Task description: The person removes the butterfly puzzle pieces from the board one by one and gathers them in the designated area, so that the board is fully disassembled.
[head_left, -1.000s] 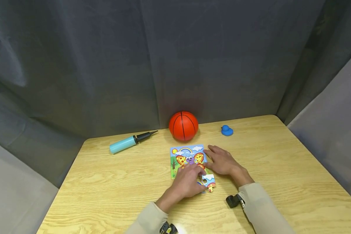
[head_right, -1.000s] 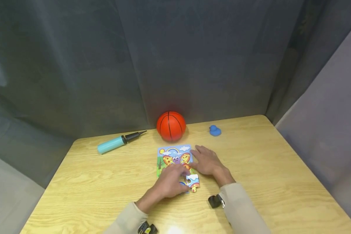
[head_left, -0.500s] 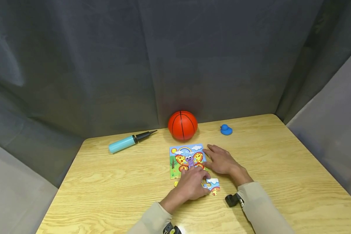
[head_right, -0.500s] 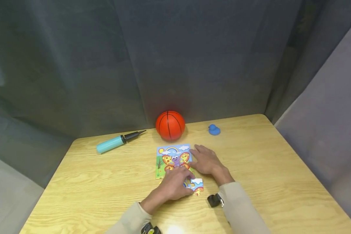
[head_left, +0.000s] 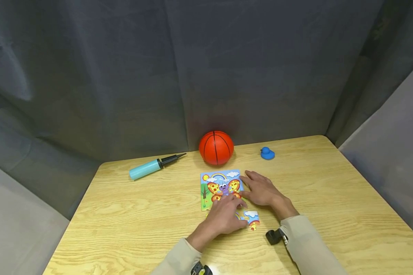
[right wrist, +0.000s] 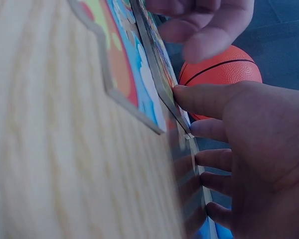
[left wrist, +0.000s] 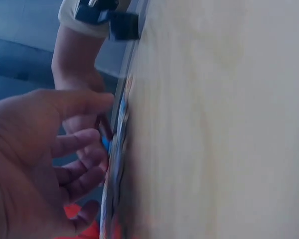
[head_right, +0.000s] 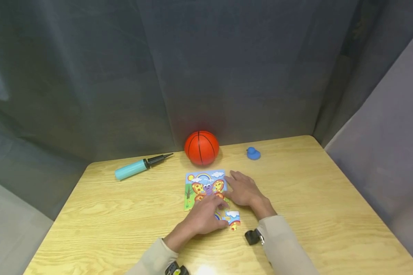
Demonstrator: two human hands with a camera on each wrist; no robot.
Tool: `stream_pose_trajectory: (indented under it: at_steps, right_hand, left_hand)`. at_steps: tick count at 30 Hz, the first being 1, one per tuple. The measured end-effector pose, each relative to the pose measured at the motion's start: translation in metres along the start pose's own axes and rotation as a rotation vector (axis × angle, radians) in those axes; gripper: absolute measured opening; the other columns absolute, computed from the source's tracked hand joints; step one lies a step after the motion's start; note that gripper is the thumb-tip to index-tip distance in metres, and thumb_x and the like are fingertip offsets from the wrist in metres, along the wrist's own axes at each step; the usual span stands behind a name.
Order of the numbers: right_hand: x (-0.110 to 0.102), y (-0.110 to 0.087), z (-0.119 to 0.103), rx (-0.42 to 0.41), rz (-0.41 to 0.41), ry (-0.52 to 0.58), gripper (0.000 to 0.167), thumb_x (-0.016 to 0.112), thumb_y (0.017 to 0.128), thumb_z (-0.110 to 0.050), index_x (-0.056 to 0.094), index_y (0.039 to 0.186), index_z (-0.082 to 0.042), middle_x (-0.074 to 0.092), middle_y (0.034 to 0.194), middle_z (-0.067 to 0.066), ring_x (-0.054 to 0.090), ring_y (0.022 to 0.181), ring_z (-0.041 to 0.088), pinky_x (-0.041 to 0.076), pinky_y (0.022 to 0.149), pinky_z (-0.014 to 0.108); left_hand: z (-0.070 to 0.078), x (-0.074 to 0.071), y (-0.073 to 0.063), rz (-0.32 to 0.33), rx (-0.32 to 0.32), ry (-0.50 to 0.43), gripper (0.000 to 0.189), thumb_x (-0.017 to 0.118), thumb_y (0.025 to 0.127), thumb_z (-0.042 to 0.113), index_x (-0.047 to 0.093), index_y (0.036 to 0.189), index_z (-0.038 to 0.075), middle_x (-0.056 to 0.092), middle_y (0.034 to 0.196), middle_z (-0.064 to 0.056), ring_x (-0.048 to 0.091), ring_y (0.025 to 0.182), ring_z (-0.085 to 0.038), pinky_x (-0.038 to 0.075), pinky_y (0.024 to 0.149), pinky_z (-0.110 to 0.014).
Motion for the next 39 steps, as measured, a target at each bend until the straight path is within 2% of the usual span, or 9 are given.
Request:
stream_pose_trajectory:
  at_steps: [1,6,8,13,17,22,28,35,39]
  right_hand:
    - [0.000,0.000,0.000,0.000,0.001,0.001,0.062,0.057,0.094,-0.043,0.042,0.147,-0.014,0.029,0.157,0.018,0.024,0.145,0.039,0.020,0.114,0.060]
    - [0.000,0.000,-0.003,-0.003,0.006,0.017,0.063,0.057,0.094,-0.043,0.041,0.147,-0.014,0.029,0.156,0.019,0.024,0.144,0.041,0.020,0.113,0.061]
    - [-0.001,0.000,-0.004,-0.005,0.011,0.025,0.063,0.056,0.094,-0.043,0.041,0.147,-0.014,0.029,0.156,0.020,0.025,0.144,0.041,0.020,0.113,0.061]
    - [-0.001,-0.001,-0.007,-0.013,0.026,0.061,0.060,0.055,0.095,-0.041,0.041,0.147,-0.015,0.029,0.156,0.021,0.025,0.144,0.042,0.018,0.114,0.061]
    - [-0.001,-0.001,-0.011,-0.017,0.028,0.081,0.058,0.055,0.096,-0.039,0.042,0.147,-0.016,0.029,0.156,0.021,0.025,0.144,0.042,0.017,0.113,0.063]
    - [0.000,-0.002,-0.019,-0.023,0.015,0.110,0.058,0.056,0.095,-0.039,0.042,0.147,-0.016,0.027,0.157,0.020,0.023,0.145,0.041,0.017,0.115,0.060]
    - [0.003,-0.004,-0.029,-0.033,-0.016,0.128,0.061,0.058,0.094,-0.042,0.040,0.148,-0.020,0.022,0.160,0.015,0.020,0.147,0.037,0.024,0.114,0.057]
    - [0.004,-0.005,-0.042,-0.118,-0.017,0.068,0.061,0.062,0.093,-0.038,0.043,0.146,-0.017,0.028,0.157,0.017,0.024,0.146,0.037,0.027,0.113,0.055]
    - [0.006,-0.005,-0.047,-0.119,-0.048,0.043,0.061,0.062,0.092,-0.040,0.043,0.147,-0.019,0.030,0.157,0.014,0.025,0.146,0.034,0.028,0.114,0.053]
  left_hand:
    - [-0.003,-0.003,0.001,0.008,-0.009,-0.020,0.043,0.077,0.074,0.046,0.065,0.111,0.028,0.060,0.112,0.007,0.054,0.107,-0.012,0.040,0.085,-0.036]
    - [-0.023,-0.017,0.004,0.062,-0.078,-0.101,0.047,0.075,0.079,0.044,0.062,0.118,0.021,0.059,0.117,0.001,0.053,0.110,-0.016,0.042,0.089,-0.041]
    - [-0.033,-0.021,0.006,0.095,-0.104,-0.119,0.047,0.074,0.080,0.043,0.062,0.119,0.020,0.059,0.114,0.002,0.052,0.106,-0.015,0.041,0.086,-0.039]
    - [-0.055,-0.027,0.012,0.152,-0.168,-0.155,0.049,0.073,0.081,0.041,0.060,0.124,0.020,0.058,0.120,0.001,0.049,0.112,-0.019,0.041,0.091,-0.041]
    - [-0.072,-0.029,0.015,0.142,-0.228,-0.163,0.052,0.071,0.083,0.041,0.057,0.129,0.020,0.055,0.127,0.000,0.046,0.118,-0.022,0.038,0.093,-0.044]
    - [-0.091,-0.030,0.015,0.123,-0.299,-0.156,0.054,0.068,0.087,0.038,0.054,0.135,0.018,0.051,0.131,-0.002,0.043,0.119,-0.023,0.035,0.089,-0.044]
    - [-0.100,-0.032,0.015,0.090,-0.330,-0.150,0.054,0.066,0.089,0.036,0.052,0.137,0.016,0.049,0.134,-0.003,0.041,0.119,-0.023,0.032,0.087,-0.045]
    - [-0.104,-0.032,0.015,0.071,-0.319,-0.124,0.049,0.068,0.086,0.034,0.058,0.131,0.016,0.050,0.134,-0.002,0.042,0.119,-0.023,0.029,0.084,-0.046]
    - [-0.103,-0.032,0.015,0.057,-0.316,-0.111,0.047,0.069,0.086,0.035,0.061,0.128,0.017,0.049,0.135,-0.001,0.041,0.121,-0.023,0.028,0.085,-0.048]
Point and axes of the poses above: each hand's wrist, its own y-axis towards the middle knuckle, its own x-axis out of the palm, z = x × y, the point moved 2 cm from there along y, towards the middle knuckle
